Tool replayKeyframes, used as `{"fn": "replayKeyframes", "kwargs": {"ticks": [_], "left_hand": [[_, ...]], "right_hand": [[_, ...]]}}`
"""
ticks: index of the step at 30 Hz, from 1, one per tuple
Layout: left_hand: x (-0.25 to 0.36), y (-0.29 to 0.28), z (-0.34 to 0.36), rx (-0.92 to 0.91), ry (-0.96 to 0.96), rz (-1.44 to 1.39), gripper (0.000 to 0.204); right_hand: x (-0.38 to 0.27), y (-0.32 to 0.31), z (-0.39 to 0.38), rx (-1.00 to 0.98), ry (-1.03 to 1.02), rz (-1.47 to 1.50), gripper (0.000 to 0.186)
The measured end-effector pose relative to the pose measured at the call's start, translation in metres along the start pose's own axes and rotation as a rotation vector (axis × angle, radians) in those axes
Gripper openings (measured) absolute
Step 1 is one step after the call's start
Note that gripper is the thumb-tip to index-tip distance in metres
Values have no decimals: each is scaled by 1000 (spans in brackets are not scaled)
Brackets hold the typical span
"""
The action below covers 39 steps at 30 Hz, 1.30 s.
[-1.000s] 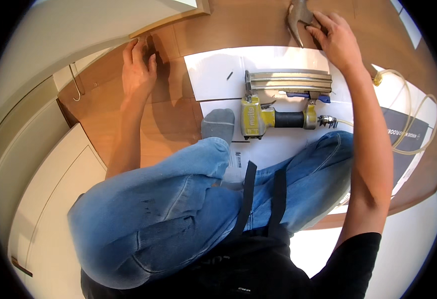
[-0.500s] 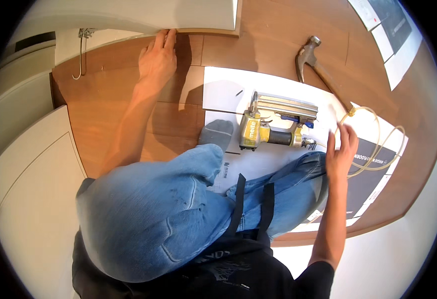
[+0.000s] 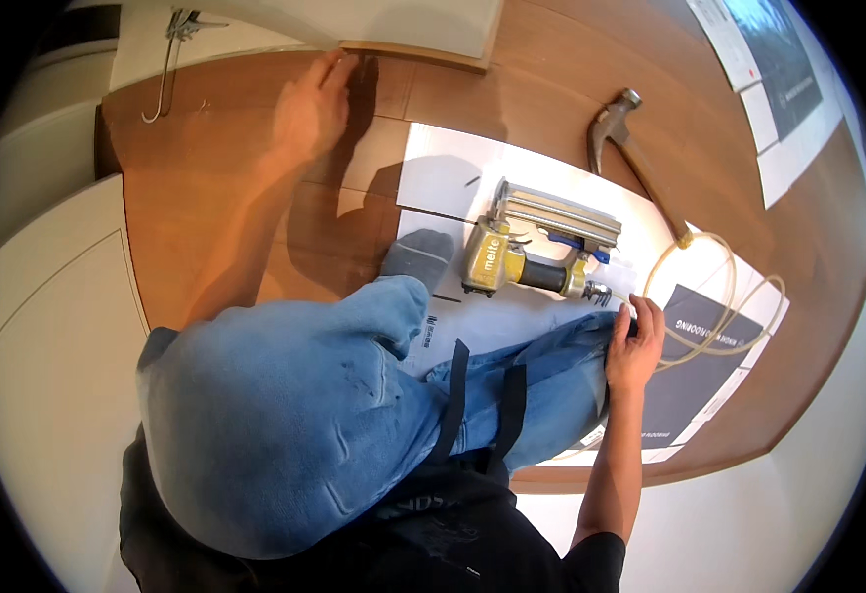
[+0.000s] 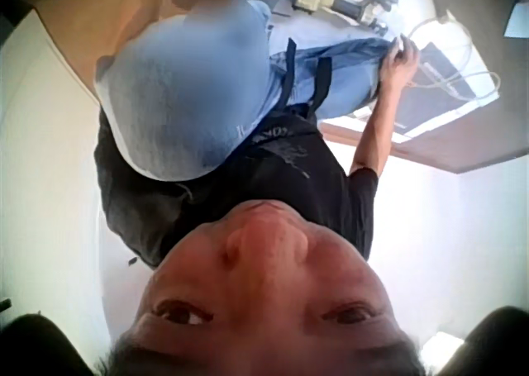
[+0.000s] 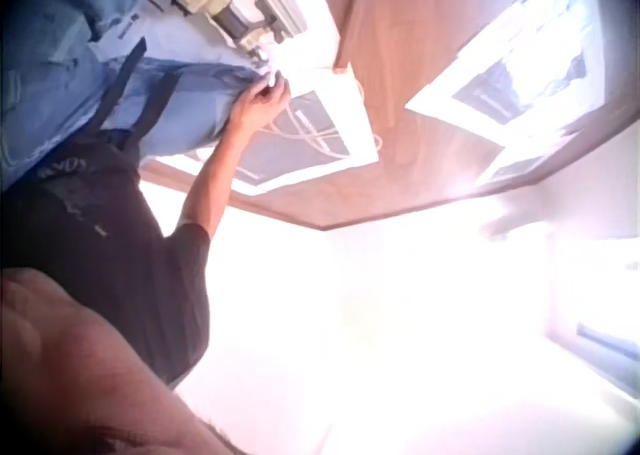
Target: The person cuts a wood trim piece using a miter saw, then positions it against the wall base and secures it with a hammer and a pneumatic nail gun.
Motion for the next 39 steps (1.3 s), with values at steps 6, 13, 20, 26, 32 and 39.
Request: {"fn": "replayKeyframes", "kwargs": {"ticks": [6, 13, 20, 26, 32, 39], "left_hand": [[16, 37, -33, -145, -40, -75, 52], [25, 47, -13, -245, -29, 115, 56], [22, 55, -19, -288, -87, 19, 63], [20, 51, -11, -363, -90, -13, 65], [-11, 47, -22, -251, -175, 1, 63], [-96, 36, -86, -4, -300, -225, 54]], "right_hand": [[1, 10, 4, -92, 17, 79, 28], [1, 14, 2, -148, 52, 41, 28], [-11, 9, 3, -152, 3, -32, 27], [-7, 8, 4, -188, 2, -52, 29], [-94, 19, 44, -180, -405, 79, 21], [-398, 61, 92, -170, -1586, 28, 54]]}}
Point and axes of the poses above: each hand's wrist, its own z-axis towards the middle knuckle, its own y-axis out of the palm, x = y × z, the point moved 7 cm from there along z, towards the middle knuckle, and after that the axes turned 7 degrees about -x, right-handed, at the moved point
